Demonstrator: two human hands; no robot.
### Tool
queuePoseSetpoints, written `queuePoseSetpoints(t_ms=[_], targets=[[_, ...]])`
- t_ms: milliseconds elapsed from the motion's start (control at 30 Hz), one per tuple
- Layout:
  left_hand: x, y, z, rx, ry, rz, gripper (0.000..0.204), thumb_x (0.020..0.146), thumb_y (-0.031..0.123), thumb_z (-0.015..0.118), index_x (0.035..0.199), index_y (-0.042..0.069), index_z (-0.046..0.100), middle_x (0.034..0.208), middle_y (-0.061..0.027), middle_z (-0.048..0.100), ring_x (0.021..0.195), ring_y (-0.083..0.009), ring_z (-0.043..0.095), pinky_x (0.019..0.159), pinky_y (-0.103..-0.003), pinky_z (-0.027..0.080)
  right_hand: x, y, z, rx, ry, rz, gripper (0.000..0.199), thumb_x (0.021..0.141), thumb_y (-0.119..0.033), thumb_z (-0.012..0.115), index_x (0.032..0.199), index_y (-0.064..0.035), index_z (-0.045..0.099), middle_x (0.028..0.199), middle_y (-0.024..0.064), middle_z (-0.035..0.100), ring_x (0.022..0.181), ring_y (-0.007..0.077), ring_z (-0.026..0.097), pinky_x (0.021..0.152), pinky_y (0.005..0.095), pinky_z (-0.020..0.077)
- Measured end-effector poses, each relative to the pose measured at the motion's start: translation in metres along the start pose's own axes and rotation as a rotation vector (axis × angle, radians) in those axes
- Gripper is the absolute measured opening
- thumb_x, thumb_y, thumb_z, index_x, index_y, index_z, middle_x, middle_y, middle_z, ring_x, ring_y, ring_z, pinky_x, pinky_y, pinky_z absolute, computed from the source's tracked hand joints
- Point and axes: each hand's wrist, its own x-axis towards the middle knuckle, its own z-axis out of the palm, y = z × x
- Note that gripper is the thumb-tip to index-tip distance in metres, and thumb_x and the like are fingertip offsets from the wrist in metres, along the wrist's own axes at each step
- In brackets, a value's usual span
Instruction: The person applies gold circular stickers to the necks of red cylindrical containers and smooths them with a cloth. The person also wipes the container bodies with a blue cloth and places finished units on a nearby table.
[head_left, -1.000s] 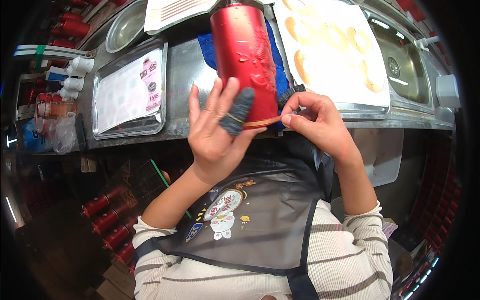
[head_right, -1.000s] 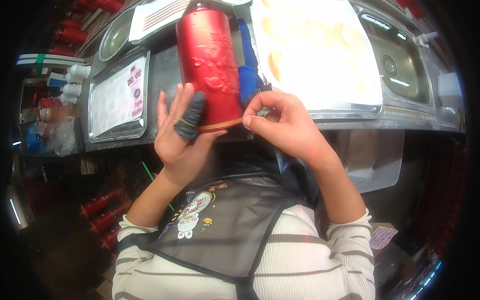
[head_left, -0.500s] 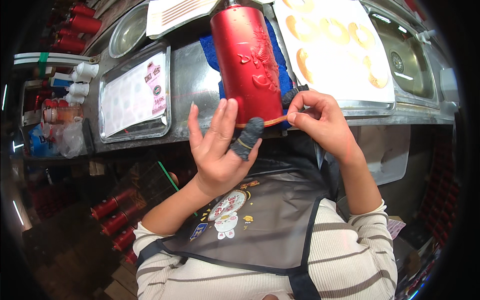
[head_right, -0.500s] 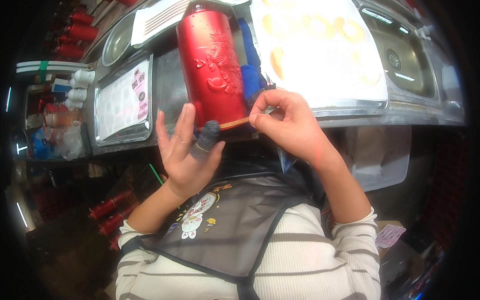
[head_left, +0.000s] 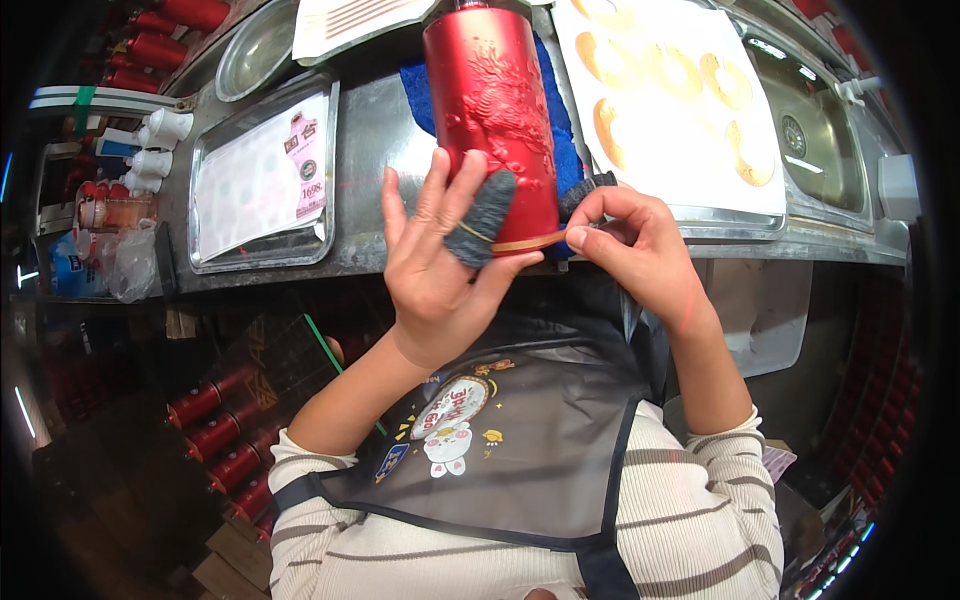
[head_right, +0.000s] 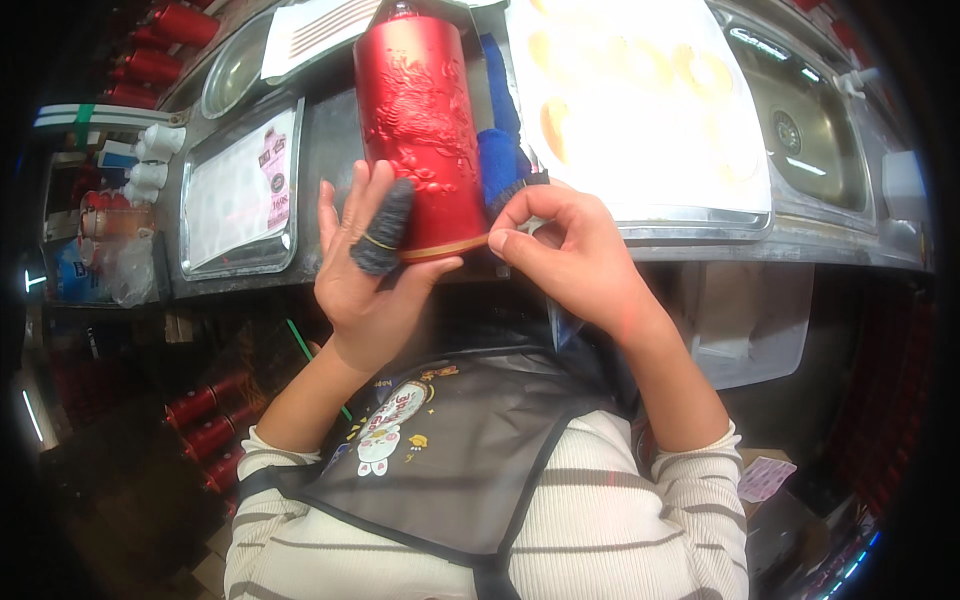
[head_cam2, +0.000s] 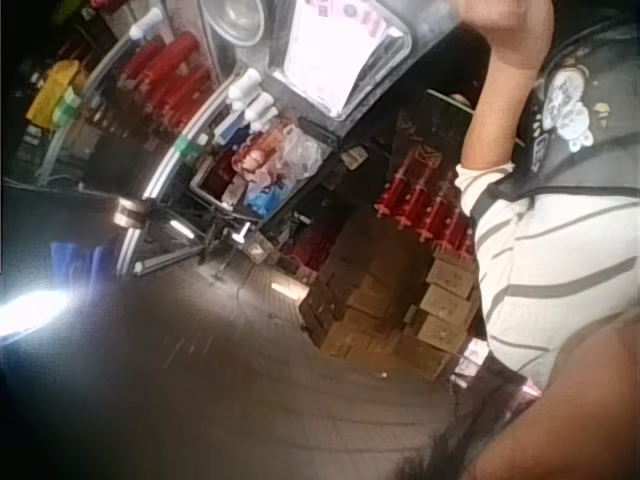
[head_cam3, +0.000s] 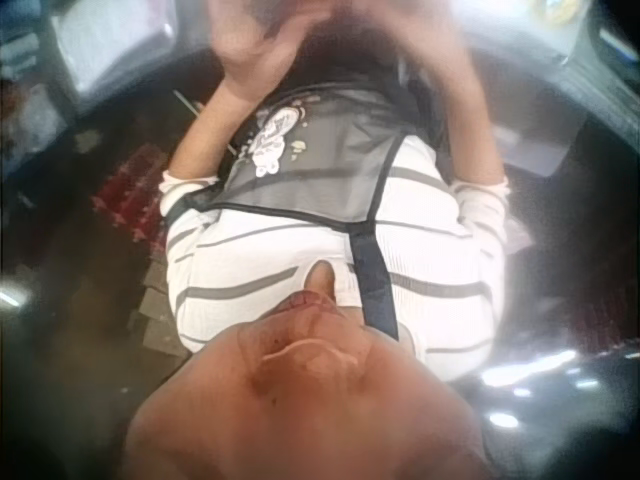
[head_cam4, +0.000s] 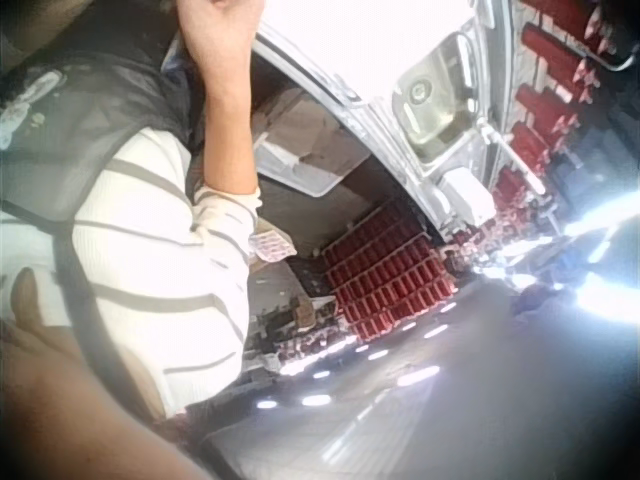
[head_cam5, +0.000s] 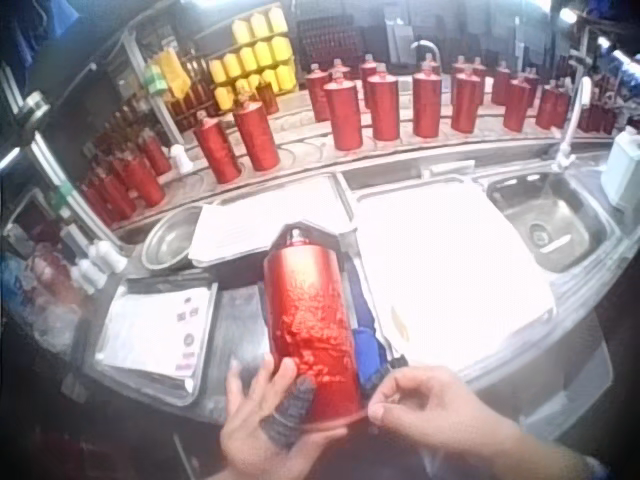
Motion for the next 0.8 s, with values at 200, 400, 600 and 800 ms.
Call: queuePoseSetpoints(t_ms=[200, 400, 600, 800], targets=[[-0.038, -0.006, -0.015, 0.000, -0.063, -0.036, 0.052, 0.074, 0.018, 0.086, 0.117, -0.004, 0.068, 0.142, -0.0255, 0.054, 0.134, -0.0445, 0.050, 0.113, -0.066, 0.021, -0.005, -0.002, -0.002, 0.027, 0.014, 0.028, 0.009, 0.088, -0.009, 0.069, 0.085, -0.0022, 0.063, 0.079, -0.0052, 0.056, 0.069, -0.0005, 0.047, 0.060, 0.0162, 0.0366], [-0.032, 0.003, -0.014, 0.108, -0.066, 0.056, 0.065, 0.067, 0.004, 0.087, 0.126, -0.008, 0.061, 0.142, -0.0245, 0.054, 0.132, -0.0464, 0.052, 0.110, -0.068, 0.024, -0.004, 0.002, -0.002, 0.045, 0.033, 0.021, 0.008, 0.088, -0.008, 0.067, 0.085, -0.0017, 0.064, 0.080, -0.0037, 0.060, 0.068, 0.0001, 0.050, 0.061, 0.0169, 0.0397], [-0.010, 0.011, -0.016, 0.217, -0.092, 0.173, 0.038, 0.069, 0.011, 0.084, 0.105, 0.008, 0.074, 0.139, -0.0222, 0.058, 0.127, -0.0444, 0.056, 0.112, -0.067, 0.021, -0.004, -0.004, -0.002, 0.075, 0.034, 0.070, 0.005, 0.089, -0.004, 0.065, 0.086, -0.0005, 0.065, 0.085, -0.0019, 0.063, 0.076, 0.0024, 0.057, 0.070, 0.0179, 0.0469], [0.017, 0.027, -0.013, 0.318, -0.191, 0.269, 0.012, 0.073, 0.016, 0.074, 0.083, 0.010, 0.073, 0.135, -0.0191, 0.062, 0.128, -0.0480, 0.054, 0.112, -0.071, 0.018, -0.003, 0.000, -0.001, 0.077, 0.052, 0.048, 0.005, 0.090, -0.004, 0.066, 0.087, -0.0003, 0.066, 0.087, -0.0018, 0.063, 0.078, 0.0028, 0.058, 0.071, 0.0179, 0.0472]])
